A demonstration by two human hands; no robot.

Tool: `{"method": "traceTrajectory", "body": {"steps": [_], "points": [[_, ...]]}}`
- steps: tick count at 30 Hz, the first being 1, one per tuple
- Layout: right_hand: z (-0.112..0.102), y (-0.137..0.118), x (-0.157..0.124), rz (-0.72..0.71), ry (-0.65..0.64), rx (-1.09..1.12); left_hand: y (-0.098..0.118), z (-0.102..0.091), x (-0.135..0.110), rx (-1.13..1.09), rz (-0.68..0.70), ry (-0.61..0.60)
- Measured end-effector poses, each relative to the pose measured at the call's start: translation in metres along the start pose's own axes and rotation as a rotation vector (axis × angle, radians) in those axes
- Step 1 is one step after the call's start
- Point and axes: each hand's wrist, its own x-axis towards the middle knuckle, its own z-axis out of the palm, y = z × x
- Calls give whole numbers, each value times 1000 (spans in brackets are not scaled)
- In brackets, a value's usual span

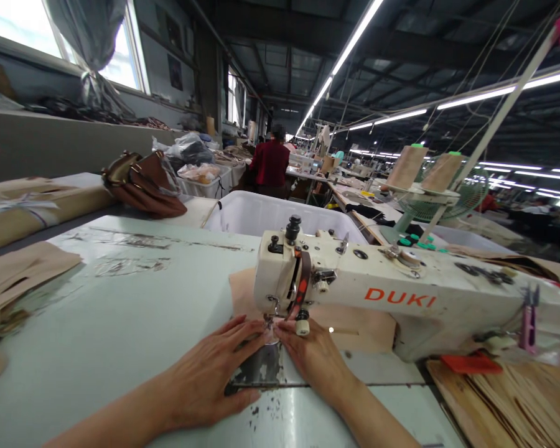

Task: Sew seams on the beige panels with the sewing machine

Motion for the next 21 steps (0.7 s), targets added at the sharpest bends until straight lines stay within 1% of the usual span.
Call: {"method": "traceTrajectory", "body": {"steps": [6,11,14,16,17,19,21], "points": [[1,3,0,-17,-11,6,1,0,1,21,-32,-28],[2,0,2,4,-39,-10,1,-2,5,42,11,-8],[-2,4,0,28,-59,-10,3,-3,6,82,37,19],[-11,12,-10,82,-61,-34,9,-2,0,129,10,72],[-17,16,-18,127,-53,-56,15,0,-6,155,-10,115],[-32,16,-42,226,-27,-112,31,7,-29,187,-21,244],[-48,-1,-69,310,-22,-156,54,22,-62,173,38,397]]}}
